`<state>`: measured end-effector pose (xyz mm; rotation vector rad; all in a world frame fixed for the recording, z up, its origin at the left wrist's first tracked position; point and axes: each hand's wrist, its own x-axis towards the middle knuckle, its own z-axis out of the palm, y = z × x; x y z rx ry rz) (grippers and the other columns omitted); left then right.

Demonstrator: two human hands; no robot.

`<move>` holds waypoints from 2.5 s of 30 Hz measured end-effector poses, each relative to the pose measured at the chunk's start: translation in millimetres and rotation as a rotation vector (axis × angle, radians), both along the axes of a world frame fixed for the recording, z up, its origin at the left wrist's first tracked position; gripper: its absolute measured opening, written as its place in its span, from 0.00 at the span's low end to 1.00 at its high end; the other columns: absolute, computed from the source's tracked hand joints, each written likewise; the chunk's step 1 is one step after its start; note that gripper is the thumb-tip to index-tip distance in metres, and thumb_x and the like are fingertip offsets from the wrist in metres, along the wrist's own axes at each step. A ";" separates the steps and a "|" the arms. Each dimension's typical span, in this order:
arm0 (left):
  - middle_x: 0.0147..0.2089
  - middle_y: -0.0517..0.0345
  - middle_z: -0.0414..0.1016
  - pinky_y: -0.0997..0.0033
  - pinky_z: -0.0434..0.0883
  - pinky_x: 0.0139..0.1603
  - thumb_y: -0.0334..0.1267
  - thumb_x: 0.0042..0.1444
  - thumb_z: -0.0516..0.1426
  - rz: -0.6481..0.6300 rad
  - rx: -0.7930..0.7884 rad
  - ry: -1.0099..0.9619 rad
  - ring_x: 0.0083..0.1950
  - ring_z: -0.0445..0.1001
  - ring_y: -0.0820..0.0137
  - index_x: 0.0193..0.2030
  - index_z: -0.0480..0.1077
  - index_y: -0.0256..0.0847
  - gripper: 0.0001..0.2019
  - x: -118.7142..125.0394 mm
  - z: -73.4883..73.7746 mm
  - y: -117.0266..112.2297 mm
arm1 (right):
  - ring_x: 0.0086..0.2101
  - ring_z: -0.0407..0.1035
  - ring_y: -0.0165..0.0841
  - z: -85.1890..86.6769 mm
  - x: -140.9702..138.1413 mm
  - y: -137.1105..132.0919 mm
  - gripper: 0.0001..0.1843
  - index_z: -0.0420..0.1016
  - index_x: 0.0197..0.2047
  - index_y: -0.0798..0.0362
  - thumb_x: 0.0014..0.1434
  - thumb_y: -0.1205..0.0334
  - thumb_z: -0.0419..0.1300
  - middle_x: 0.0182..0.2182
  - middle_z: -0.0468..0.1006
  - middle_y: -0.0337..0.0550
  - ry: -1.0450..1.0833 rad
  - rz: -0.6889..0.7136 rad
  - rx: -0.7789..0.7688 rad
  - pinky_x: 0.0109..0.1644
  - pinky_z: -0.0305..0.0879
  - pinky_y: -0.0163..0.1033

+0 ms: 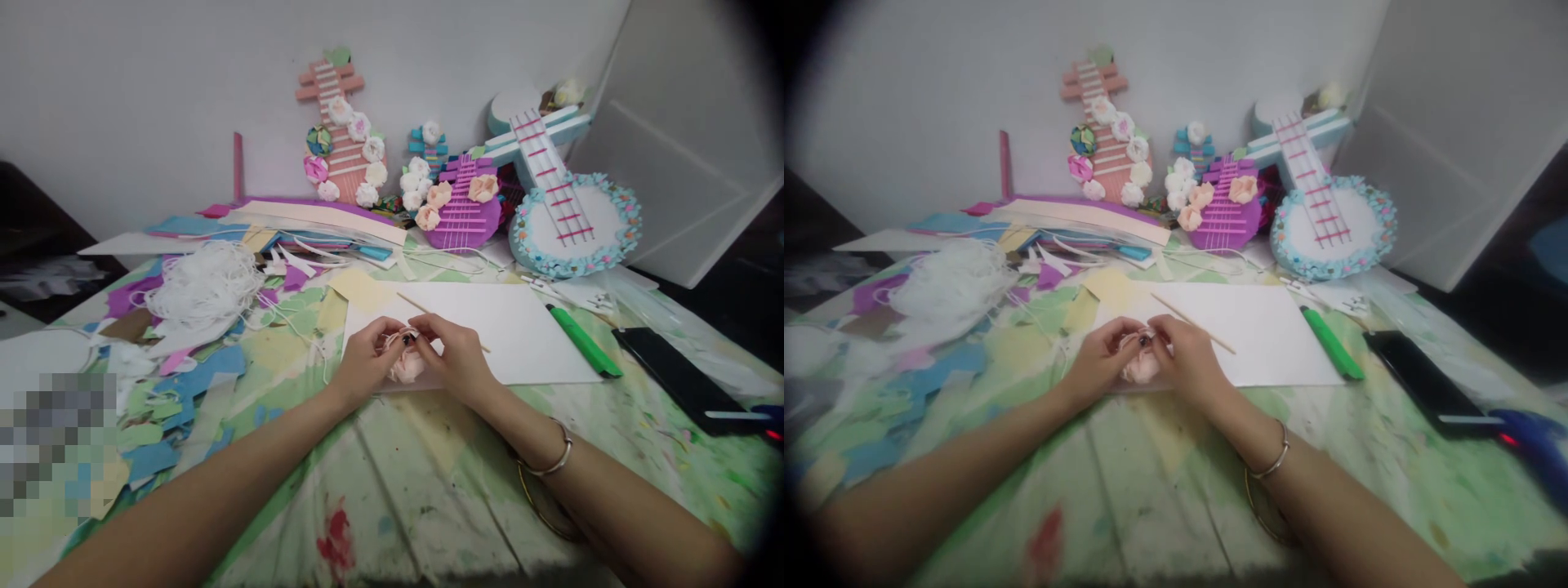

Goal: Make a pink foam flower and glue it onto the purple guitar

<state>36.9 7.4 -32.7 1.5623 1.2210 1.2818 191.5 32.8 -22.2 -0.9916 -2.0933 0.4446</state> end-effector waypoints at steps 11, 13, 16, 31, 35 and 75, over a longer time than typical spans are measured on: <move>0.38 0.56 0.77 0.74 0.69 0.37 0.34 0.54 0.54 0.118 0.216 0.321 0.38 0.74 0.70 0.38 0.73 0.39 0.08 -3.0 0.4 -1.5 | 0.35 0.72 0.31 -1.2 1.3 -1.7 0.15 0.69 0.46 0.52 0.55 0.72 0.52 0.35 0.78 0.42 -0.049 0.040 -0.024 0.41 0.65 0.35; 0.37 0.56 0.78 0.73 0.69 0.39 0.33 0.54 0.54 0.134 0.271 0.388 0.37 0.74 0.70 0.37 0.73 0.40 0.07 -4.0 0.6 -1.8 | 0.35 0.72 0.32 -0.5 1.1 -2.3 0.17 0.68 0.47 0.52 0.54 0.73 0.52 0.34 0.78 0.42 -0.063 0.052 -0.040 0.41 0.64 0.35; 0.34 0.58 0.77 0.72 0.68 0.37 0.32 0.53 0.54 0.161 0.309 0.452 0.34 0.74 0.71 0.34 0.73 0.40 0.06 -3.7 1.8 -2.9 | 0.35 0.71 0.32 0.1 0.0 -3.2 0.17 0.67 0.48 0.52 0.54 0.72 0.52 0.34 0.78 0.42 -0.076 0.058 -0.068 0.41 0.64 0.35; 0.33 0.59 0.76 0.75 0.67 0.36 0.34 0.52 0.55 0.054 0.106 0.265 0.34 0.73 0.71 0.35 0.72 0.39 0.06 -2.9 1.6 0.4 | 0.33 0.70 0.31 -1.3 0.9 -0.9 0.15 0.68 0.47 0.53 0.58 0.71 0.50 0.34 0.77 0.43 -0.110 0.032 -0.079 0.38 0.61 0.34; 0.31 0.60 0.76 0.75 0.66 0.35 0.35 0.51 0.55 0.069 0.101 0.280 0.32 0.72 0.72 0.33 0.72 0.39 0.05 -3.0 2.6 0.8 | 0.31 0.69 0.30 0.2 0.5 -3.0 0.16 0.67 0.49 0.52 0.59 0.70 0.49 0.32 0.77 0.42 -0.135 0.049 -0.090 0.36 0.61 0.33; 0.33 0.57 0.72 0.73 0.68 0.36 0.27 0.48 0.55 0.234 0.237 0.354 0.37 0.71 0.70 0.34 0.71 0.39 0.07 -0.3 -3.4 1.8 | 0.38 0.68 0.33 2.5 0.8 -3.2 0.11 0.66 0.46 0.56 0.59 0.68 0.51 0.39 0.73 0.49 -0.139 0.069 0.154 0.43 0.64 0.39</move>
